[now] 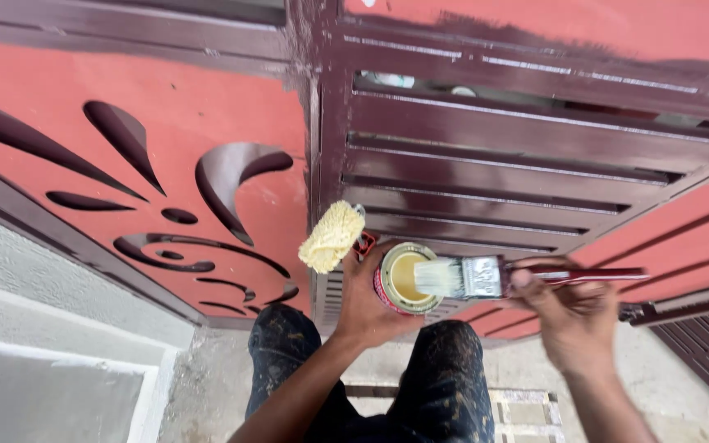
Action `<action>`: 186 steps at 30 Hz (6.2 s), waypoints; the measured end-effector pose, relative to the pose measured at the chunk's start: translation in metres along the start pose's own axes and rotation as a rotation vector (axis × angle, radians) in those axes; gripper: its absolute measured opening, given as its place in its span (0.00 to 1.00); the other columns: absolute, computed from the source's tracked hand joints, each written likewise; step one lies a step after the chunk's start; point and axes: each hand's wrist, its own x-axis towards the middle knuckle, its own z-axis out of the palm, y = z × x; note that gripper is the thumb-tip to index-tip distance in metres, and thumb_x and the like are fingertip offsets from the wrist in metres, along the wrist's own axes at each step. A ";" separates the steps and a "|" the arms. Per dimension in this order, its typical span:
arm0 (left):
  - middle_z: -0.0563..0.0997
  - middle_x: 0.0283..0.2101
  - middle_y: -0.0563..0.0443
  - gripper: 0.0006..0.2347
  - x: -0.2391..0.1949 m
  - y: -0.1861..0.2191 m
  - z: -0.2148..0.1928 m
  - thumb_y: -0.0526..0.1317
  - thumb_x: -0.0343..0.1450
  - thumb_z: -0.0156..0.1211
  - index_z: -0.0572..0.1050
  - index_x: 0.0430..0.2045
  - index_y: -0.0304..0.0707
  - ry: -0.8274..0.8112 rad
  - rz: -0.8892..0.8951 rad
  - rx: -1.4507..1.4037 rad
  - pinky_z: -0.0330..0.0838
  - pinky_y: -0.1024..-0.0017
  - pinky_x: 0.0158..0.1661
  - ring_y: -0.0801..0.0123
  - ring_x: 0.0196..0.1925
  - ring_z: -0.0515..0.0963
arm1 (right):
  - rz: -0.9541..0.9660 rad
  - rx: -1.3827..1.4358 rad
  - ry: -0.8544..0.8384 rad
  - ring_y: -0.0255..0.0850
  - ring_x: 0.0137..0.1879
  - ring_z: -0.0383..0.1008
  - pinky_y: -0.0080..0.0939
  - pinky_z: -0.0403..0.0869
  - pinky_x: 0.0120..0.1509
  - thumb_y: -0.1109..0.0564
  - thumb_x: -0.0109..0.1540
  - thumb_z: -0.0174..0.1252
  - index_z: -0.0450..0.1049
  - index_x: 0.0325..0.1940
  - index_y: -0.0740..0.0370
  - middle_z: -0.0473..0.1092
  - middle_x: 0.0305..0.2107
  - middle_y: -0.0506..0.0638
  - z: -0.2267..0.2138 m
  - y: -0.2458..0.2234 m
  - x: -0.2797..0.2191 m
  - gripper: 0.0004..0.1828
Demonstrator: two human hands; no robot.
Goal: The person is painting a decorative metal gate with a brush and roller.
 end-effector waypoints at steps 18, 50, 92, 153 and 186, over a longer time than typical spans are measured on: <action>0.72 0.56 0.42 0.33 -0.014 0.013 -0.001 0.42 0.50 0.77 0.73 0.51 0.37 0.032 0.073 -0.035 0.62 0.51 0.65 0.49 0.65 0.61 | 0.135 0.815 0.239 0.44 0.40 0.83 0.41 0.83 0.43 0.58 0.68 0.66 0.79 0.46 0.66 0.77 0.31 0.54 0.044 -0.011 0.026 0.08; 0.76 0.56 0.48 0.38 -0.075 0.025 -0.029 0.43 0.47 0.78 0.73 0.56 0.40 -0.060 -0.025 -0.080 0.55 0.54 0.68 0.51 0.66 0.64 | -1.534 -1.102 -0.303 0.41 0.54 0.79 0.39 0.80 0.53 0.66 0.59 0.74 0.81 0.46 0.52 0.77 0.49 0.47 0.123 -0.154 0.183 0.15; 0.74 0.57 0.49 0.38 -0.073 0.019 -0.031 0.43 0.47 0.77 0.72 0.56 0.40 -0.093 -0.085 -0.125 0.53 0.55 0.68 0.54 0.65 0.63 | -1.747 -1.543 -0.185 0.32 0.61 0.75 0.28 0.81 0.52 0.54 0.62 0.65 0.82 0.46 0.41 0.76 0.51 0.39 0.145 -0.184 0.200 0.10; 0.76 0.58 0.50 0.39 -0.075 0.023 -0.031 0.43 0.47 0.78 0.73 0.57 0.42 -0.068 0.000 -0.085 0.54 0.54 0.69 0.51 0.68 0.63 | -1.211 -0.858 -0.554 0.43 0.50 0.80 0.36 0.80 0.50 0.71 0.64 0.68 0.81 0.47 0.64 0.78 0.49 0.54 0.130 -0.156 0.222 0.10; 0.77 0.57 0.50 0.36 -0.072 0.036 -0.026 0.43 0.48 0.79 0.75 0.54 0.40 -0.034 0.078 -0.076 0.61 0.55 0.65 0.52 0.66 0.63 | -1.348 -1.219 -0.491 0.39 0.47 0.81 0.36 0.81 0.51 0.63 0.64 0.70 0.80 0.50 0.58 0.78 0.39 0.48 0.084 -0.157 0.213 0.11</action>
